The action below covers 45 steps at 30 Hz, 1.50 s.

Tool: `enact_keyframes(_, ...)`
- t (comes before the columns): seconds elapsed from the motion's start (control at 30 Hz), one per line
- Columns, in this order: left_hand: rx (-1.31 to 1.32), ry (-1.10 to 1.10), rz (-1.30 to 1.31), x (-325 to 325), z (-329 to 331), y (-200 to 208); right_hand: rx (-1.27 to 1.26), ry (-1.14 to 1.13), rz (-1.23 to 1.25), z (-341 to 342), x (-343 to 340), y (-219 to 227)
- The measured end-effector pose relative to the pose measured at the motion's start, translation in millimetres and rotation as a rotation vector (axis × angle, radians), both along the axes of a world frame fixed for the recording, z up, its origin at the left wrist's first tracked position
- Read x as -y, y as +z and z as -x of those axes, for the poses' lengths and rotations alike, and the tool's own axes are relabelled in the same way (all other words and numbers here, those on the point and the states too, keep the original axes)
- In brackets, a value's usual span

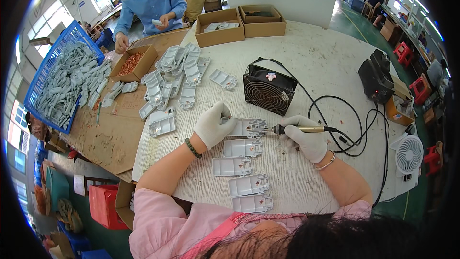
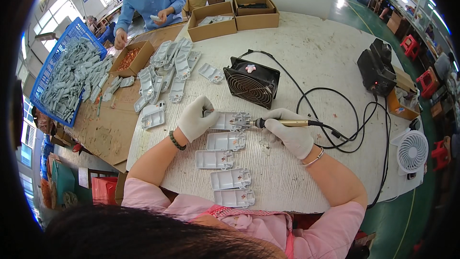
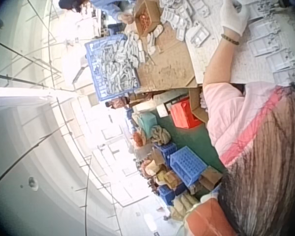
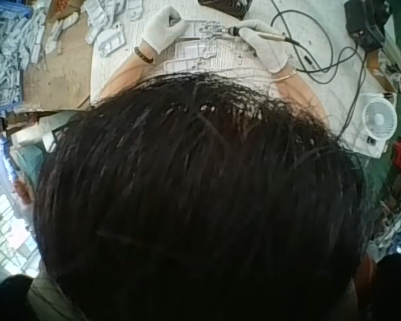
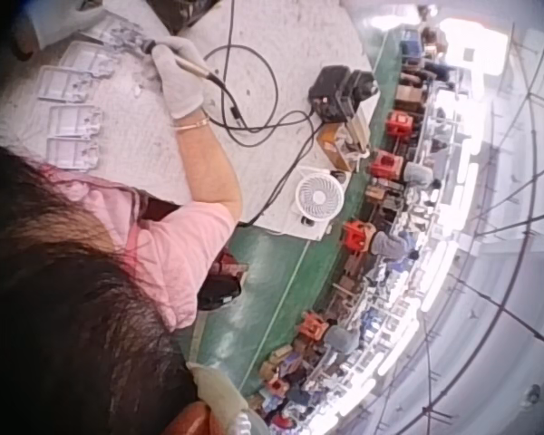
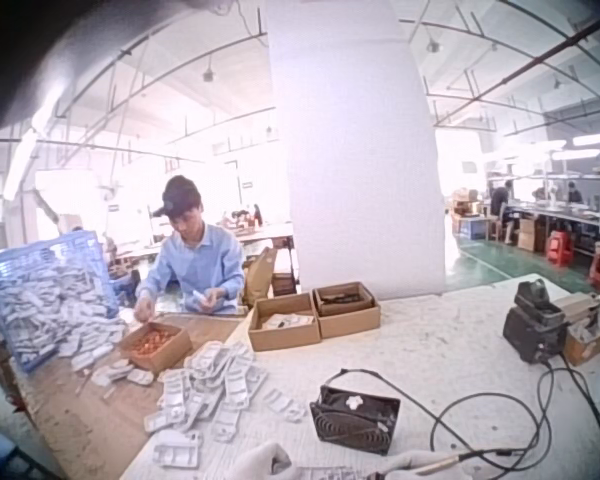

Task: The person solders metal components inside plastic housings using a soldering iron, picking up and positioning each housing by hand.

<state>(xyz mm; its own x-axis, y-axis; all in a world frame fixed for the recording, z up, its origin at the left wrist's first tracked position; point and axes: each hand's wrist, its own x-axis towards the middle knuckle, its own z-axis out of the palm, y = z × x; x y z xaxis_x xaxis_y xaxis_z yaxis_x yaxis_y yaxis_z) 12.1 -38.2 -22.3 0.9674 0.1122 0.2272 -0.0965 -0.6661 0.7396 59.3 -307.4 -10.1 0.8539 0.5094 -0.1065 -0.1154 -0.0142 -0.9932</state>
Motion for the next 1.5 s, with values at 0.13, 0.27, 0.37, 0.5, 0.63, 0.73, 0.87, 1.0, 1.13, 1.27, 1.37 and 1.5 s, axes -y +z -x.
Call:
enact_keyframes(0.13,-0.012,0.019,0.001,-0.6,-1.3,2.8,-0.01,0.006,0.013,-2.3,-2.1,0.2)
enact_keyframes(0.27,0.08,-0.014,-0.048,-1.7,0.9,-1.3,-0.056,-0.049,-0.042,0.8,-3.4,3.2)
enact_keyframes(0.37,0.156,-0.109,-0.131,-6.3,0.1,-3.0,-0.052,-0.104,-0.194,-4.4,3.2,-11.5)
enact_keyframes(0.5,0.251,0.043,-0.347,-24.1,-0.8,3.6,-0.125,-0.097,-0.314,-6.6,6.5,-17.9)
enact_keyframes(0.63,0.252,0.345,-0.673,-56.4,-6.0,-2.4,-0.125,-0.09,-0.325,-6.5,3.2,-12.3)
enact_keyframes(0.73,0.054,0.48,-0.777,-69.2,-10.8,-4.0,-0.117,-0.104,-0.308,-6.6,2.2,-11.4)
enact_keyframes(0.87,-0.04,0.409,-0.782,-65.3,-11.5,-0.4,-0.129,-0.108,-0.322,-8.9,1.8,-15.0)
enact_keyframes(1.0,-0.016,0.284,-0.728,-56.7,-8.7,2.4,-0.148,-0.123,-0.318,-10.2,3.2,-19.1)
enact_keyframes(1.13,0.011,0.229,-0.678,-55.7,-6.6,0.5,-0.147,-0.106,-0.321,-8.9,3.8,-16.9)
enact_keyframes(1.27,0.094,0.214,-0.606,-57.3,-6.5,-1.8,-0.122,-0.094,-0.331,-8.5,3.8,-16.5)
enact_keyframes(1.37,0.167,0.258,-0.664,-58.5,-9.0,-7.5,-0.124,-0.086,-0.338,-9.0,3.3,-16.0)
enact_keyframes(1.5,0.019,0.298,-0.547,-58.5,-9.7,-4.1,-0.148,-0.091,-0.347,-9.0,3.6,-15.8)
